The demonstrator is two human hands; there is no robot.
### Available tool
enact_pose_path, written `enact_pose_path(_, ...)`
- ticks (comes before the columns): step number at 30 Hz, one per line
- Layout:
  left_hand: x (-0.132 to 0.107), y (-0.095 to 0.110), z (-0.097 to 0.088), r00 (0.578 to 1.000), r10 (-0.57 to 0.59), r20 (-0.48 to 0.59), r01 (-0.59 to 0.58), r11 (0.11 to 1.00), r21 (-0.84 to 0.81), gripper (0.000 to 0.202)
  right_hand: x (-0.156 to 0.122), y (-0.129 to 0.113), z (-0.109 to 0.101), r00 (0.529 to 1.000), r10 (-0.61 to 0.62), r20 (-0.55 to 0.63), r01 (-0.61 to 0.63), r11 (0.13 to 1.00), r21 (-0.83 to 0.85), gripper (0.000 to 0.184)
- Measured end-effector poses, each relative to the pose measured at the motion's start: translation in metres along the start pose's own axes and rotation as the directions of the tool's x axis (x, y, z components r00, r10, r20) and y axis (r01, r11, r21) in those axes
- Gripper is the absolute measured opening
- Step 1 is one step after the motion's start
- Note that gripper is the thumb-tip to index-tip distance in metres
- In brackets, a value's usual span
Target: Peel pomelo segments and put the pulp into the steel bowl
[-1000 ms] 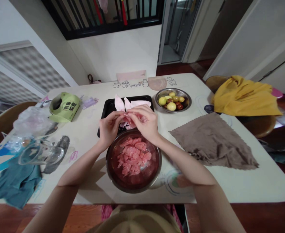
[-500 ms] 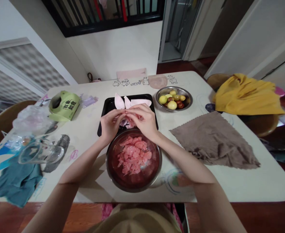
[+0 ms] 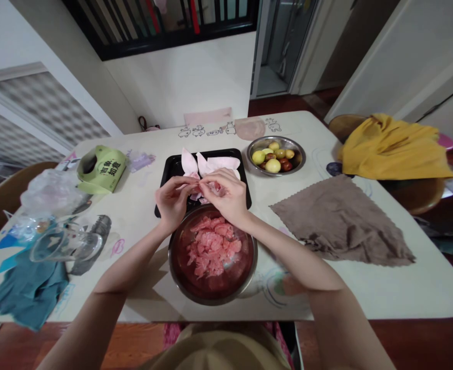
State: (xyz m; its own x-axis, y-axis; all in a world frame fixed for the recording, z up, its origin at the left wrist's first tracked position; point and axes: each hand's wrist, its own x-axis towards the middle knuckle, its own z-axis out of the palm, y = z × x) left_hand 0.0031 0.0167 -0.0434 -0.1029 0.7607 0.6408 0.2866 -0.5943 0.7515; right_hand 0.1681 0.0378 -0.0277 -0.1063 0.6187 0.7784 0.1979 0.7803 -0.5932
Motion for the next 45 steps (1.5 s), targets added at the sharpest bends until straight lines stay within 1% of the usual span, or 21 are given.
enact_pose_path(3, -0.002, 0.004, 0.002, 0.999, -0.014, -0.034, 0.012, 0.998, -0.068, 0.007, 0.001, -0.003, -0.001, 0.999, -0.034, -0.015, 0.035, 0.999, 0.009, 0.009)
enact_pose_path(6, -0.002, 0.007, 0.003, 0.998, -0.002, -0.055, -0.003, 0.996, -0.089, 0.006, 0.001, -0.004, -0.002, 0.996, -0.086, -0.012, 0.085, 0.995, -0.043, 0.008)
enact_pose_path(8, -0.002, 0.008, 0.003, 0.995, 0.065, -0.077, -0.070, 0.995, -0.066, 0.005, 0.001, -0.004, -0.003, 0.988, -0.152, -0.005, 0.151, 0.982, -0.112, 0.002)
enact_pose_path(11, -0.001, 0.006, 0.002, 0.976, 0.186, -0.118, -0.189, 0.982, -0.014, 0.008, 0.000, -0.006, -0.006, 0.965, -0.260, 0.016, 0.257, 0.938, -0.233, 0.018)
enact_pose_path(13, -0.001, 0.005, 0.003, 0.961, 0.244, -0.133, -0.246, 0.969, 0.003, 0.011, 0.000, -0.008, -0.009, 0.955, -0.297, 0.017, 0.289, 0.909, -0.300, 0.018)
enact_pose_path(15, -0.001, 0.005, 0.003, 0.956, 0.272, -0.112, -0.273, 0.962, 0.002, 0.014, 0.001, -0.010, -0.011, 0.951, -0.308, 0.013, 0.295, 0.896, -0.331, 0.016)
enact_pose_path(18, 0.000, 0.006, 0.001, 0.970, 0.242, -0.021, -0.242, 0.970, -0.004, 0.017, 0.003, -0.011, -0.015, 0.945, -0.325, 0.023, 0.313, 0.885, -0.345, 0.013)
enact_pose_path(20, 0.001, 0.009, -0.001, 0.973, 0.228, 0.020, -0.228, 0.973, 0.027, 0.023, 0.004, -0.009, -0.016, 0.932, -0.362, 0.026, 0.346, 0.865, -0.364, 0.012)
enact_pose_path(23, 0.004, 0.014, -0.005, 0.954, 0.295, 0.044, -0.298, 0.946, 0.126, 0.025, 0.007, -0.007, -0.017, 0.910, -0.412, 0.047, 0.398, 0.836, -0.377, 0.013)
enact_pose_path(26, 0.006, 0.016, -0.008, 0.932, 0.361, 0.044, -0.363, 0.918, 0.162, 0.022, 0.008, -0.009, -0.016, 0.922, -0.383, 0.061, 0.379, 0.856, -0.351, 0.012)
enact_pose_path(29, 0.007, 0.016, -0.008, 0.922, 0.387, 0.021, -0.385, 0.910, 0.154, 0.023, 0.008, -0.013, -0.016, 0.936, -0.343, 0.077, 0.350, 0.888, -0.298, 0.011)
enact_pose_path(33, 0.007, 0.015, -0.008, 0.905, 0.426, 0.021, -0.425, 0.898, 0.110, 0.027, 0.007, -0.017, -0.017, 0.953, -0.296, 0.071, 0.304, 0.919, -0.252, 0.008)
enact_pose_path(36, 0.007, 0.016, -0.007, 0.915, 0.404, 0.015, -0.404, 0.909, 0.101, 0.026, 0.007, -0.018, -0.017, 0.958, -0.272, 0.091, 0.286, 0.927, -0.243, 0.008)
enact_pose_path(39, 0.006, 0.017, -0.006, 0.935, 0.354, 0.002, -0.353, 0.932, 0.083, 0.022, 0.006, -0.017, -0.017, 0.955, -0.283, 0.093, 0.297, 0.927, -0.229, 0.010)
enact_pose_path(42, 0.004, 0.017, -0.004, 0.957, 0.292, 0.006, -0.291, 0.955, 0.050, 0.021, 0.005, -0.014, -0.014, 0.956, -0.290, 0.036, 0.291, 0.940, -0.179, 0.013)
enact_pose_path(45, 0.001, 0.017, -0.002, 0.981, 0.194, 0.004, -0.194, 0.981, -0.003, 0.020, 0.002, -0.013, -0.010, 0.971, -0.238, -0.023, 0.234, 0.967, -0.102, 0.015)
